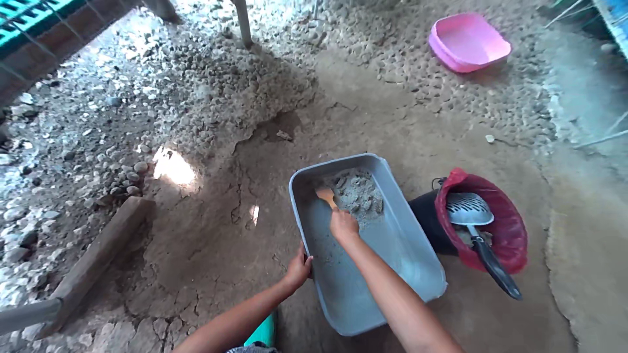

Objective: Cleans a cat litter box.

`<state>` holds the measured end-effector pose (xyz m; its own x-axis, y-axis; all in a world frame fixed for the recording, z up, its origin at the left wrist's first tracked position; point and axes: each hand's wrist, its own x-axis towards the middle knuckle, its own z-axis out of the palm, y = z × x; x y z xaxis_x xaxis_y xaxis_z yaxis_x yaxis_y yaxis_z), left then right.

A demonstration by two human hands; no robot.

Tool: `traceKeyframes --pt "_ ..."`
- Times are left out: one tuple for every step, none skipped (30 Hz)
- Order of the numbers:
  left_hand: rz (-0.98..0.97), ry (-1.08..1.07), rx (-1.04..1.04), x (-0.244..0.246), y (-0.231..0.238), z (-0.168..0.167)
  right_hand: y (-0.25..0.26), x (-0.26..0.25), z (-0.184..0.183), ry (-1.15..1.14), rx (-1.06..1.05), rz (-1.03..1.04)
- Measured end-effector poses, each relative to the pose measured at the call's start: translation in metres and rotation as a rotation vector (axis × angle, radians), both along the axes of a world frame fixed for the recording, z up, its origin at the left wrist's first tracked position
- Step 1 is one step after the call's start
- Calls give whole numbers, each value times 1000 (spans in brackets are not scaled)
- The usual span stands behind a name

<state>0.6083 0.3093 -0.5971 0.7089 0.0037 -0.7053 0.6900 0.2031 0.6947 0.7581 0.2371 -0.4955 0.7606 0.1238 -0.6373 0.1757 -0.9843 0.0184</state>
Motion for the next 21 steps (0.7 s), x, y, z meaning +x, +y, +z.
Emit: traceKeyframes --pt "10 -1 -6 2 3 0 5 4 3 4 6 2" --pt "19 2 -16 0 4 -2 0 -3 4 22 -4 26" --pt "25 3 -25 0 5 -3 -10 -20 5 47 -20 62" --pt "28 3 -28 3 7 -3 -19 -36 10 74 -43 96" --pt "24 8 -24 7 8 -2 -25 -48 15 103 -74 118" --pt "8 18 -14 7 7 -1 -30 -54 19 129 -92 123" --pt "-10 24 -4 6 4 0 -30 -51 24 145 -88 111" --pt "-20 24 8 5 3 2 -23 -38 30 158 -62 88" --pt "-29 15 32 6 4 2 -11 -19 34 154 -32 71" --pt "-32 -2 60 5 5 -1 -2 0 33 138 -8 55" --pt "-20 -11 86 7 8 -5 5 13 28 110 15 42" --pt "1 -6 109 12 12 -8 6 18 22 82 32 34" --pt "20 8 129 16 16 -11 2 11 10 59 40 31" --pt "38 29 133 22 22 -12 -7 -5 2 67 41 31" --pt "55 54 121 34 29 -14 -20 -23 0 91 41 26" --pt "58 78 104 48 35 -15 -33 -38 5 127 43 16" --pt "62 104 89 58 39 -16 -49 -48 14 164 48 3" --pt "72 118 67 62 41 -18 -65 -54 26 191 71 -23" --pt "88 106 35 61 44 -22 -83 -55 39 199 112 -61" --pt "101 70 -4 55 48 -27 -104 -55 54 176 180 -118" --pt "107 26 -51 48 52 -34 -125 -56 72 126 266 -193"
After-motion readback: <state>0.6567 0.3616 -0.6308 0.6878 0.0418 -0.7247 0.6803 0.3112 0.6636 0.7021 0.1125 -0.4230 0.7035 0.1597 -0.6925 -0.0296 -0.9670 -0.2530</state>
